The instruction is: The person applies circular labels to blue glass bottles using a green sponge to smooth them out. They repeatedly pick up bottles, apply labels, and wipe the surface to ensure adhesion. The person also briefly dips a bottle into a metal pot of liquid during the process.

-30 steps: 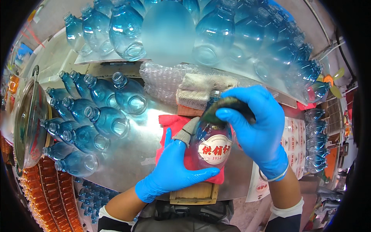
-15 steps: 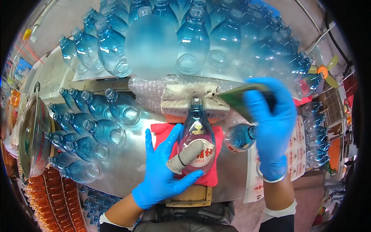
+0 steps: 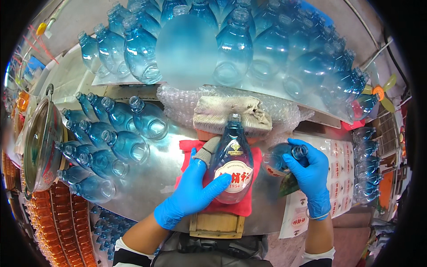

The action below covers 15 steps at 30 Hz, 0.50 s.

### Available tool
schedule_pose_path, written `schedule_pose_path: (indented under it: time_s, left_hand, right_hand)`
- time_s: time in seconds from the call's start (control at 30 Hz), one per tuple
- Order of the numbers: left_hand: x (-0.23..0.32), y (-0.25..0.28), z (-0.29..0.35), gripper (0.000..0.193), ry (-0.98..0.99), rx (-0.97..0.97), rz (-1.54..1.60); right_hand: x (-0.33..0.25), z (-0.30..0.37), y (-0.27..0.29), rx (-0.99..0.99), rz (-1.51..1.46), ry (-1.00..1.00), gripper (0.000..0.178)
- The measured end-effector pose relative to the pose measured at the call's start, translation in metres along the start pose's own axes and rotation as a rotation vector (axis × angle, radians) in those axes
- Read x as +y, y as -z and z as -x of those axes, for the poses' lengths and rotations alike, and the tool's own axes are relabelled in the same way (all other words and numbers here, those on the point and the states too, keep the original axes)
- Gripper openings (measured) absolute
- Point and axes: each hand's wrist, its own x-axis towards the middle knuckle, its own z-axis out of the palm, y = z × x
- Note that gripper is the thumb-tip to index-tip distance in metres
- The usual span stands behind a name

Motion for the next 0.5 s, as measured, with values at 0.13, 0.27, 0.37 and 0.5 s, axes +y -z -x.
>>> schedule_pose_path:
  time_s: [0.13, 0.27, 0.37, 0.5]
  left_hand:
    - [0.001, 0.0, -0.001, 0.068, -0.01, -0.016, -0.012]
    - [0.0, 0.002, -0.003, 0.066, -0.006, -0.036, 0.047]
    - [-0.001, 0.01, -0.004, 0.066, -0.051, -0.069, 0.001]
    - [-0.004, 0.009, -0.007, 0.073, -0.034, -0.111, 0.012]
  right_hand:
    - [0.004, -0.003, 0.001, 0.023, -0.063, -0.009, 0.039]
    - [0.0, 0.004, -0.005, 0.19, -0.027, 0.029, 0.033]
    - [0.009, 0.05, -0.002, 0.419, -0.114, 0.145, 0.021]
    - [-0.018, 0.076, -0.039, 0.098, -0.561, -0.123, 0.043]
